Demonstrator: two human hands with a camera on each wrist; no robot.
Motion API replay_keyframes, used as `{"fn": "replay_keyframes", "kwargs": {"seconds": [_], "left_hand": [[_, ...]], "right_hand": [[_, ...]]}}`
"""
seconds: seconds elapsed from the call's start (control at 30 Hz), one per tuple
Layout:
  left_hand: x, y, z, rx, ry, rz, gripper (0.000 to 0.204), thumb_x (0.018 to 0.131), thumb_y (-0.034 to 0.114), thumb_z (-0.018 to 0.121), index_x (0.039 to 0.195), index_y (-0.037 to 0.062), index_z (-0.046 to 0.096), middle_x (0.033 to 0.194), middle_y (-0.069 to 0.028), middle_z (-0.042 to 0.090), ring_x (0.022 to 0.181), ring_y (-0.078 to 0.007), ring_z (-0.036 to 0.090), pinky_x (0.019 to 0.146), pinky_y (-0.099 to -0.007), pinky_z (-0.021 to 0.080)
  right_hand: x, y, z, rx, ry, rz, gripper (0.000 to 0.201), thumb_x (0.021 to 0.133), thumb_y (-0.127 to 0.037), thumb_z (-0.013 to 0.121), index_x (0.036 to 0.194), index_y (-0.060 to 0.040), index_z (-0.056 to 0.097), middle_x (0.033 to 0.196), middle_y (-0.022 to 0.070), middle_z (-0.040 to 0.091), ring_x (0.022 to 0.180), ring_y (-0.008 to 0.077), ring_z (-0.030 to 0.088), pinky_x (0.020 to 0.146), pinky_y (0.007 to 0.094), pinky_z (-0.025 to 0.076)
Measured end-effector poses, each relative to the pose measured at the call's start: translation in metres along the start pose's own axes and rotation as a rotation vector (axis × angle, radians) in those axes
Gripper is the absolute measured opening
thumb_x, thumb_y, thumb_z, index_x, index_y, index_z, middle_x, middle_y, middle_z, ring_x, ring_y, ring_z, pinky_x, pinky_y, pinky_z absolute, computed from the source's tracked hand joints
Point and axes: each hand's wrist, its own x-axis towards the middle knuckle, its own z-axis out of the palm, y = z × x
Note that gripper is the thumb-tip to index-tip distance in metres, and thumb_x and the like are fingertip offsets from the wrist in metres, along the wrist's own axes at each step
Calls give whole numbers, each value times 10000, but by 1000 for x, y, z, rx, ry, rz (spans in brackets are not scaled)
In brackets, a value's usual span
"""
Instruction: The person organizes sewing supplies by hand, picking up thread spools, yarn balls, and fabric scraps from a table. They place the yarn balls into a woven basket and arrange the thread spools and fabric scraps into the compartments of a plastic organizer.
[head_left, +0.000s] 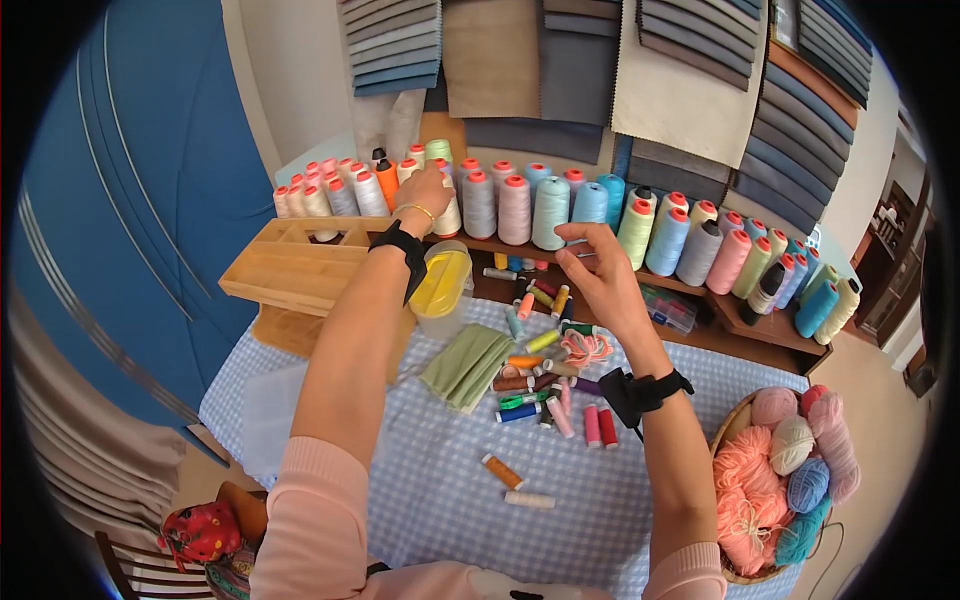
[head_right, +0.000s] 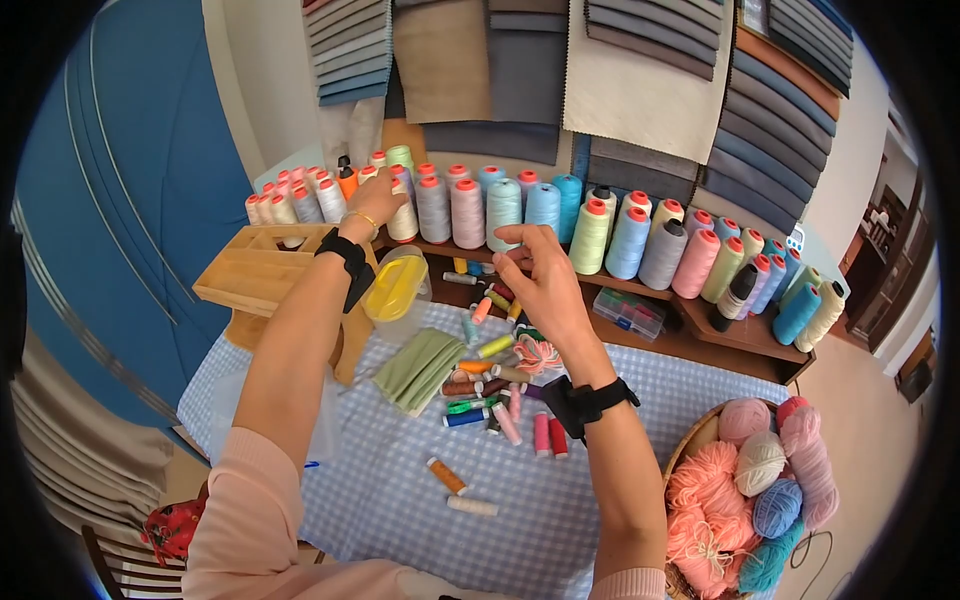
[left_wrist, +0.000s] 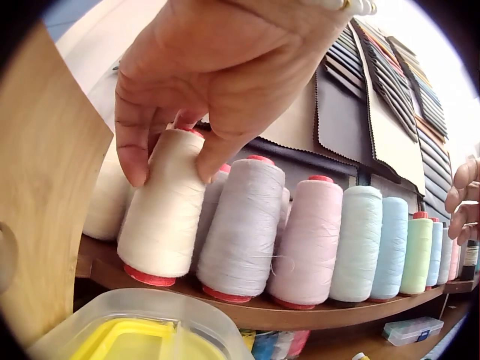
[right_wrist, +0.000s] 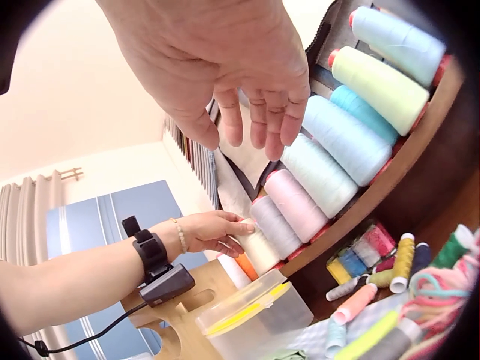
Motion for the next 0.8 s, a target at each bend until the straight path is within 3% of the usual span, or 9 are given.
{"fn": "replay_keyframes", "kwargs": {"seconds": [0.33,0.43,0.5,0.53,0.6,0.73,0.8], "left_hand": [[-5,-2,10,-84,77,-32,602,816,344,781,1234,46,465,1198,-235,625,1083,-402,645,893,-475,534],[-13,-4,5,-77,61,-19,673,795,347,802,1276,47,440,1279,-248,561,1106,-419,628,893,-483,533],[-23,-1,-4,-62,46,-39,838,787,366,788,1427,46,353,1365,-284,487,1242,-421,537,962,-474,488],[-28,1,-8,-63,42,-36,838,787,366,788,1427,46,353,1365,-284,487,1242,-421,537,962,-474,488],[-41,6,-14,-54,174,49,898,773,320,804,1479,67,310,1383,-264,447,1277,-418,495,984,-466,477],[-77,16,-38,-95,222,151,826,777,274,803,1457,90,372,1326,-234,486,1250,-405,505,1000,-446,466],[-102,15,-44,-142,271,399,699,793,248,787,1393,92,466,1268,-202,525,1196,-397,530,993,-435,464]], "right_hand": [[-6,6,2,-30,4,36,267,933,-133,655,1177,-28,620,1084,113,578,927,214,638,823,344,501],[-7,5,3,-37,3,35,263,935,-130,651,1176,-29,621,1083,113,578,923,213,638,816,343,500],[-7,1,3,-51,4,32,262,936,-129,649,1177,-31,622,1083,114,577,922,213,639,814,342,500],[-7,-1,3,-47,6,23,263,935,-127,649,1176,-26,620,1083,116,577,924,215,642,812,342,505],[-8,-7,3,-44,10,18,264,935,-125,648,1175,-20,619,1083,117,578,926,217,645,810,341,509],[-14,-14,4,-40,-19,33,267,933,-129,643,1160,9,616,1072,125,591,947,230,653,809,355,528],[-22,-7,4,-67,-78,14,266,927,-131,644,1157,2,621,1061,132,607,957,241,656,821,361,528]]}}
